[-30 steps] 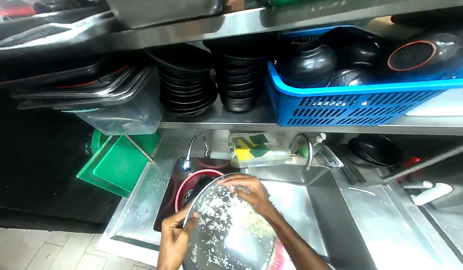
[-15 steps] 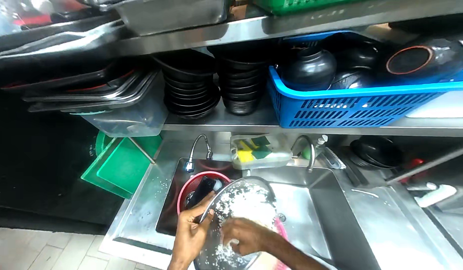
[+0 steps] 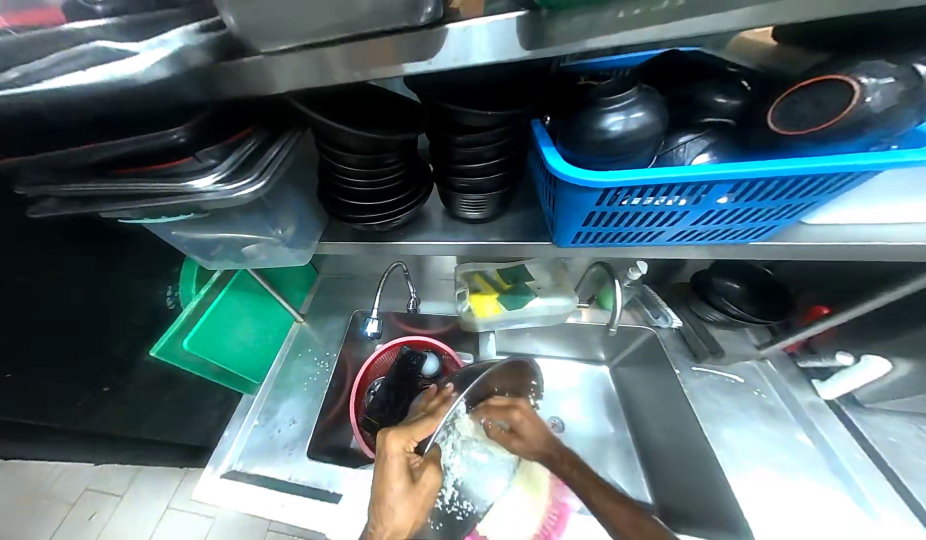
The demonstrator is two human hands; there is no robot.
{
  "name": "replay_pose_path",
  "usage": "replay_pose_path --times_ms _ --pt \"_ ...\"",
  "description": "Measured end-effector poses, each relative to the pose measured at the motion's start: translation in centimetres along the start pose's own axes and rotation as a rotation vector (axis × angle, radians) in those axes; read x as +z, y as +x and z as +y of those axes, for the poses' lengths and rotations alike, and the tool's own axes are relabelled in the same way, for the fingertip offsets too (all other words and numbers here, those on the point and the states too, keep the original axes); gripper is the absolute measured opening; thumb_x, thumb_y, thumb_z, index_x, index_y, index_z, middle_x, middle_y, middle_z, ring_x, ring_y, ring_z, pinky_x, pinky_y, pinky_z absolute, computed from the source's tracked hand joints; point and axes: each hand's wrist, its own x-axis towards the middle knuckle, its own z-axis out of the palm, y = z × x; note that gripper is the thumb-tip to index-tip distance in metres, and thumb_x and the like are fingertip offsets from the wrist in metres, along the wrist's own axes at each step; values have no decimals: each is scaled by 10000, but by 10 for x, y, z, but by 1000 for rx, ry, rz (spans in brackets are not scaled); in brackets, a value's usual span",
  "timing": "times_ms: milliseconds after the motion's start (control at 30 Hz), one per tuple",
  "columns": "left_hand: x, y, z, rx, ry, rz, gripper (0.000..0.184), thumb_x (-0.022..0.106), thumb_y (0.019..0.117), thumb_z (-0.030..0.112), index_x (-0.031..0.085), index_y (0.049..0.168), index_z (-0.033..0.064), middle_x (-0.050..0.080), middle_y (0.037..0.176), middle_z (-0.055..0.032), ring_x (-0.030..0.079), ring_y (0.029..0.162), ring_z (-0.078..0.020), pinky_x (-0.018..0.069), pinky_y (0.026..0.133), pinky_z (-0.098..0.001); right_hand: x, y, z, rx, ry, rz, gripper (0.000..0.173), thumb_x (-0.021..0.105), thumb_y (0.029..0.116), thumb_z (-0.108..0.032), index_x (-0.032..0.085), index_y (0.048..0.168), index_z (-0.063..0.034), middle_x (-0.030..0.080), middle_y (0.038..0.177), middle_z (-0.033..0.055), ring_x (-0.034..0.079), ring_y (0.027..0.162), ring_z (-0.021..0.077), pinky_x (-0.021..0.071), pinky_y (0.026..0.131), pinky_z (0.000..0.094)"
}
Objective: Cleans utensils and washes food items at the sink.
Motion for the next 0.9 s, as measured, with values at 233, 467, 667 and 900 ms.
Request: replay_pose_path --times_ms 233,467,667,900 --pt "17 -12 -20 179 218 123 470 476 870 -81 748 1228 55 697 1323 -73 578 1349 -273 449 1189 -464 57 -68 -17 194 239 -164 211 614 979 -214 802 1016 -126 782 1002 48 741 936 169 590 863 451" --pt "-16 18 -22 63 9 109 480 509 807 -115 730 1221 -9 686 1327 -135 604 1320 -258 524 1121 -401 -44 26 -76 -52 295 4 195 660 976 -181 789 1112 -128 730 1259 42 633 1277 209 511 1126 442" --pt "-18 17 4 59 -162 21 541 530 750 -178 703 1246 -46 680 1330 -157 635 1280 -255 560 1073 -396 -72 90 -89 -175 522 446 221 630 1014 -222 793 1044 -75 781 1033 35 729 975 107 603 903 304" --pt "-26 16 32 102 -359 66 584 516 734 -244 669 1275 -89 637 1373 -218 582 1337 -316 508 1122 -423 -6 37 -60 -119 584 226 214 619 1021 -181 789 1011 -52 787 1008 76 757 922 168 637 858 354"
